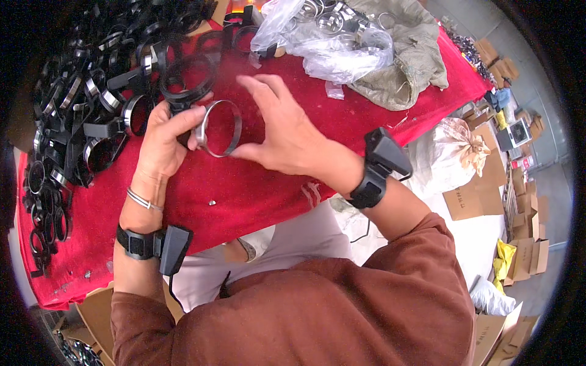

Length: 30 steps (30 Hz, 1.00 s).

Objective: Manually assemble metal rings onto black plastic clamp bases.

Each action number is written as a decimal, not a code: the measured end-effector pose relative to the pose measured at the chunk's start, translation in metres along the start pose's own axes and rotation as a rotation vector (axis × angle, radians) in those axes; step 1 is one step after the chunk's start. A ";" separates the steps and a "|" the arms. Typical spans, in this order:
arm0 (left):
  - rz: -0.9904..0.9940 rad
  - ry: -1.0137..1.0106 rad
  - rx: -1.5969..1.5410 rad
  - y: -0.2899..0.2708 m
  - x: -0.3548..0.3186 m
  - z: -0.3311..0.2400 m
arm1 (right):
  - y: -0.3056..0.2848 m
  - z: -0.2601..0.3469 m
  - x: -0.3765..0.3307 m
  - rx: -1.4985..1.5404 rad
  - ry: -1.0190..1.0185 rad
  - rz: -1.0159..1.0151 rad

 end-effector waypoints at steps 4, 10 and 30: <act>0.027 -0.018 -0.023 -0.005 0.001 0.006 | -0.006 0.025 0.002 -0.088 -0.270 0.100; 0.096 0.016 -0.091 -0.008 0.001 0.010 | 0.006 0.040 -0.002 -0.187 -0.406 0.066; -0.015 -0.069 -0.116 -0.010 0.002 0.009 | -0.029 0.027 0.006 -0.185 -0.284 -0.092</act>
Point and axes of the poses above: each hand's wrist, its own x-axis towards the middle knuckle, its own y-axis out of the palm, z = x × y, the point moved 6 cm from there along x, towards the middle knuckle
